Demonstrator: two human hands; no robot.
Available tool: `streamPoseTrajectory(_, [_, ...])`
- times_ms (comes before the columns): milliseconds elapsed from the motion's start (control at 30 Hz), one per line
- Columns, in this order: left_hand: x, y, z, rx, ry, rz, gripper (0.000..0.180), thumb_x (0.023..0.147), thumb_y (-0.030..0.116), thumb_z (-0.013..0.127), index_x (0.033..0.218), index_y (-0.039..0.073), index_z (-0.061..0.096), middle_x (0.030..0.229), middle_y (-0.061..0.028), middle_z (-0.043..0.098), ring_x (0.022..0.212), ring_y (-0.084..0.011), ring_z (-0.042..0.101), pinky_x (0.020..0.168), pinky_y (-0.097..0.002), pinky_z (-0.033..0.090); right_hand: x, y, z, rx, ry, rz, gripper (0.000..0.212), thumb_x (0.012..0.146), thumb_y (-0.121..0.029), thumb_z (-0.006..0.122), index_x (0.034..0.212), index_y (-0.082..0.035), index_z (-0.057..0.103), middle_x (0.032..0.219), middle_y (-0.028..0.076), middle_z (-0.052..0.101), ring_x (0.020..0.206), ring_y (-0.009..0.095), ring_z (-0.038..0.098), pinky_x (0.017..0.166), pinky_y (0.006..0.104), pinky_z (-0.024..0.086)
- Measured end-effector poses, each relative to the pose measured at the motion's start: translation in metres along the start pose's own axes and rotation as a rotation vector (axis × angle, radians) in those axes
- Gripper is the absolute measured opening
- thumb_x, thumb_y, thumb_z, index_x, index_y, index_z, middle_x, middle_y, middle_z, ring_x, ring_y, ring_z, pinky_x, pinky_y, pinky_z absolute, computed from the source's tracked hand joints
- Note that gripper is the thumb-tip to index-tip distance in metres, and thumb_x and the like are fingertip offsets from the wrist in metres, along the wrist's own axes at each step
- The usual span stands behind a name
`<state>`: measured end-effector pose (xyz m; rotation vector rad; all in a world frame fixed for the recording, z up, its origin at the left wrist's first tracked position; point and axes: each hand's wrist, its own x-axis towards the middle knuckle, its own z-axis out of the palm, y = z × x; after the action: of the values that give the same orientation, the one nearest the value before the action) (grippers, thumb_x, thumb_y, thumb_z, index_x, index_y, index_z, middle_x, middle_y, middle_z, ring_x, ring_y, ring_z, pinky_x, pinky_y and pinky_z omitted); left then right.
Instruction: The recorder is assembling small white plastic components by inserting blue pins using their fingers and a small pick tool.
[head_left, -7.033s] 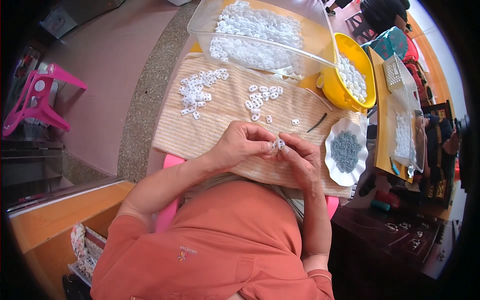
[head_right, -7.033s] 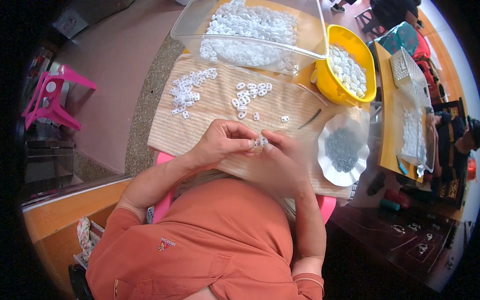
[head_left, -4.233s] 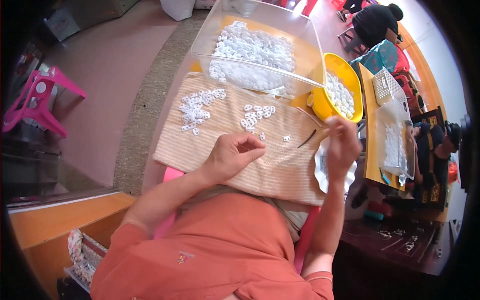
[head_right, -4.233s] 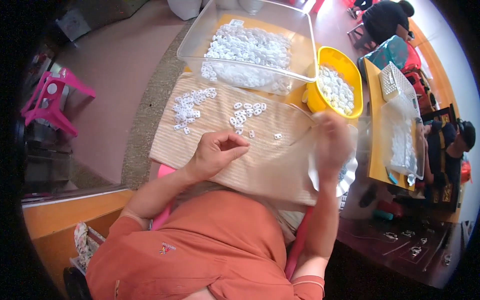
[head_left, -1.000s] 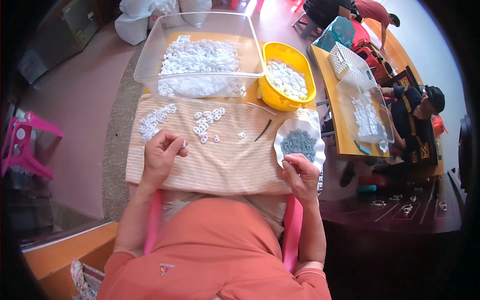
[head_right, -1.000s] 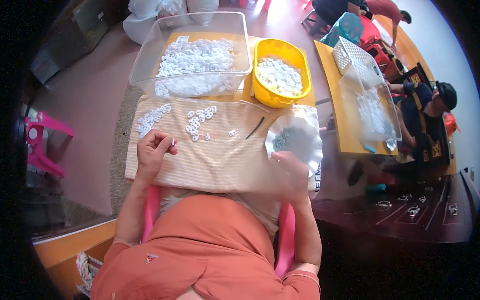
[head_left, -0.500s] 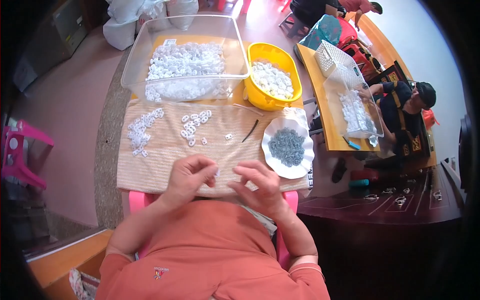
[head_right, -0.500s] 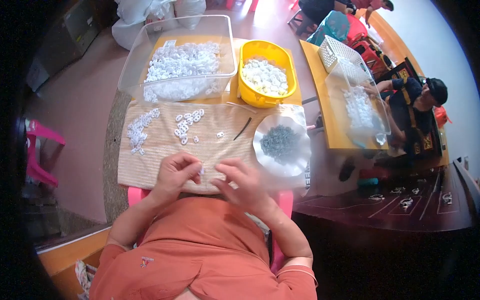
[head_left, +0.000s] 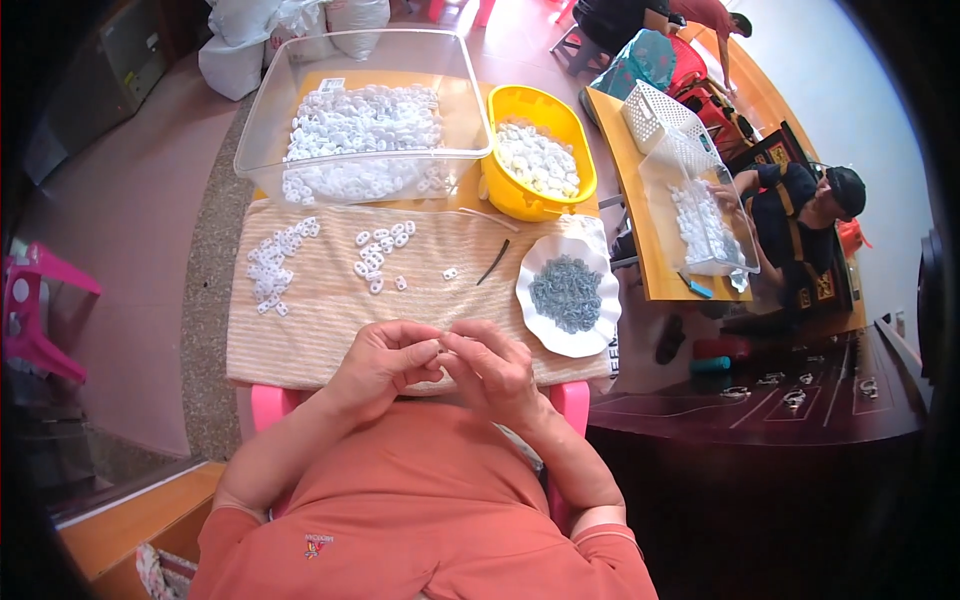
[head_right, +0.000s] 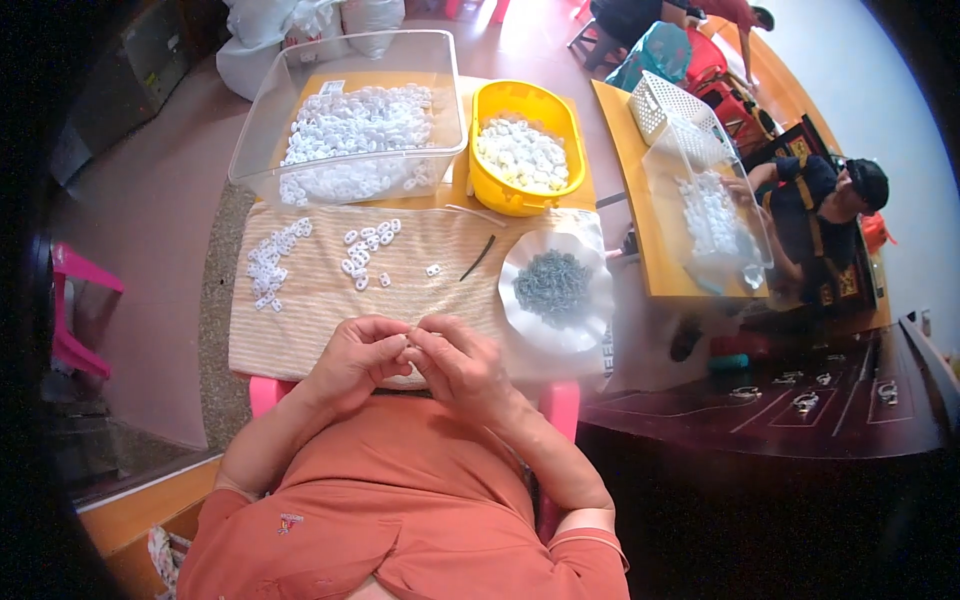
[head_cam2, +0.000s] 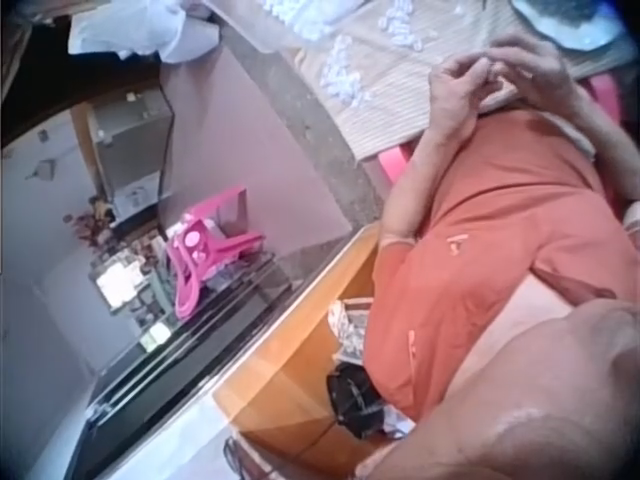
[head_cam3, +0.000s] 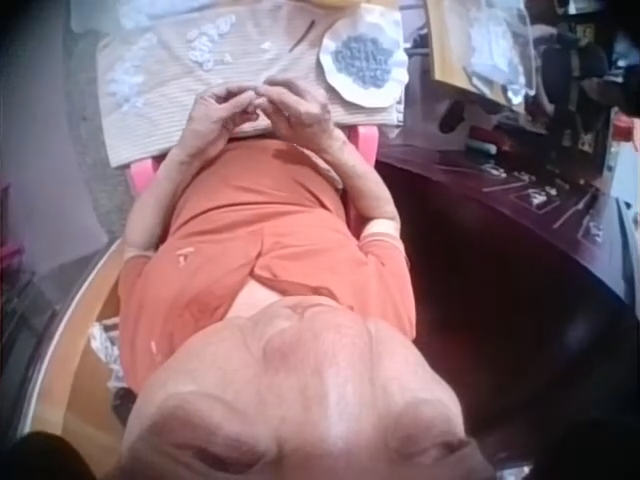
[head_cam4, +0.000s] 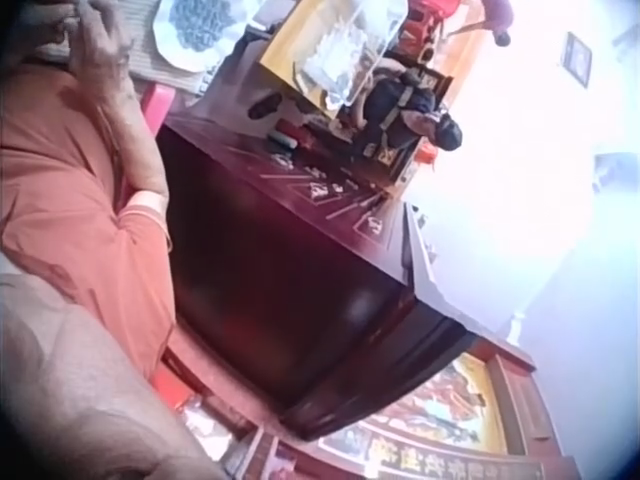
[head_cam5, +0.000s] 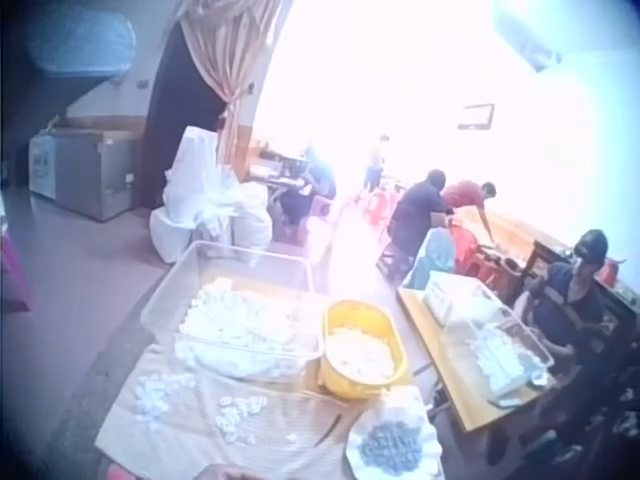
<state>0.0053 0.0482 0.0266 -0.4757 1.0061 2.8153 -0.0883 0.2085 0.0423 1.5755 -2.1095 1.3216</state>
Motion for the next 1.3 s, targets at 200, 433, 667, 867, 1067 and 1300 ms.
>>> streamPoseTrajectory(200, [0.001, -0.006, -0.008, -0.072, -0.068, 0.020, 0.011, 0.089, 0.009, 0.064, 0.096, 0.002, 0.060, 0.087, -0.0075, 0.066, 0.074, -0.0156, 0.064, 0.068, -0.0263, 0.055, -0.004, -0.002, 0.009, 0.103, 0.039, 0.001, 0.023, 0.074, 0.004, 0.071, 0.095, 0.000, 0.063, 0.089, 0.014, 0.062, 0.068, 0.024, 0.063, 0.055, 0.0310, 0.049])
streamPoseTrajectory(433, [0.003, -0.008, -0.008, 0.100, -0.029, 0.050, 0.011, 0.089, 0.011, 0.066, 0.091, 0.003, 0.059, 0.081, -0.0059, 0.065, 0.071, -0.0134, 0.063, 0.066, -0.0247, 0.054, -0.010, -0.004, 0.008, 0.164, 0.022, 0.148, 0.023, 0.072, 0.006, 0.072, 0.092, -0.001, 0.064, 0.086, 0.012, 0.063, 0.069, 0.021, 0.062, 0.057, 0.0296, 0.049])
streamPoseTrajectory(667, [0.006, -0.012, -0.012, 0.041, 0.078, 0.109, 0.008, 0.087, 0.005, 0.066, 0.090, 0.003, 0.059, 0.080, -0.0070, 0.065, 0.074, -0.0152, 0.066, 0.069, -0.0288, 0.058, -0.023, 0.010, -0.021, -0.131, 0.002, 0.184, 0.021, 0.072, 0.005, 0.072, 0.090, 0.000, 0.064, 0.085, 0.013, 0.063, 0.071, 0.025, 0.064, 0.060, 0.0320, 0.051])
streamPoseTrajectory(867, [0.005, -0.014, -0.014, 0.076, 0.068, 0.127, 0.008, 0.085, 0.002, 0.067, 0.091, 0.003, 0.061, 0.081, -0.0067, 0.065, 0.075, -0.0148, 0.066, 0.069, -0.0293, 0.059, -0.043, 0.038, -0.057, -0.384, 0.047, 0.249, 0.018, 0.076, 0.001, 0.071, 0.093, 0.000, 0.064, 0.090, 0.015, 0.063, 0.077, 0.029, 0.062, 0.067, 0.0353, 0.050])
streamPoseTrajectory(1067, [0.006, -0.016, -0.015, 0.097, 0.064, 0.117, 0.007, 0.086, 0.002, 0.066, 0.091, 0.003, 0.061, 0.081, -0.0063, 0.065, 0.073, -0.0137, 0.064, 0.068, -0.0276, 0.057, -0.048, 0.051, -0.082, -0.626, -0.103, 0.312, 0.027, 0.078, -0.016, 0.072, 0.100, -0.002, 0.065, 0.103, 0.014, 0.060, 0.100, 0.033, 0.055, 0.084, 0.0414, 0.045])
streamPoseTrajectory(1300, [0.006, -0.016, -0.014, 0.092, 0.085, 0.077, 0.008, 0.086, 0.002, 0.066, 0.091, 0.004, 0.060, 0.080, -0.0061, 0.065, 0.073, -0.0133, 0.064, 0.069, -0.0270, 0.057, -0.053, 0.053, -0.082, -0.760, -0.198, 0.293, 0.037, 0.072, -0.025, 0.075, 0.099, -0.002, 0.063, 0.113, 0.013, 0.055, 0.113, 0.035, 0.047, 0.092, 0.0450, 0.042])
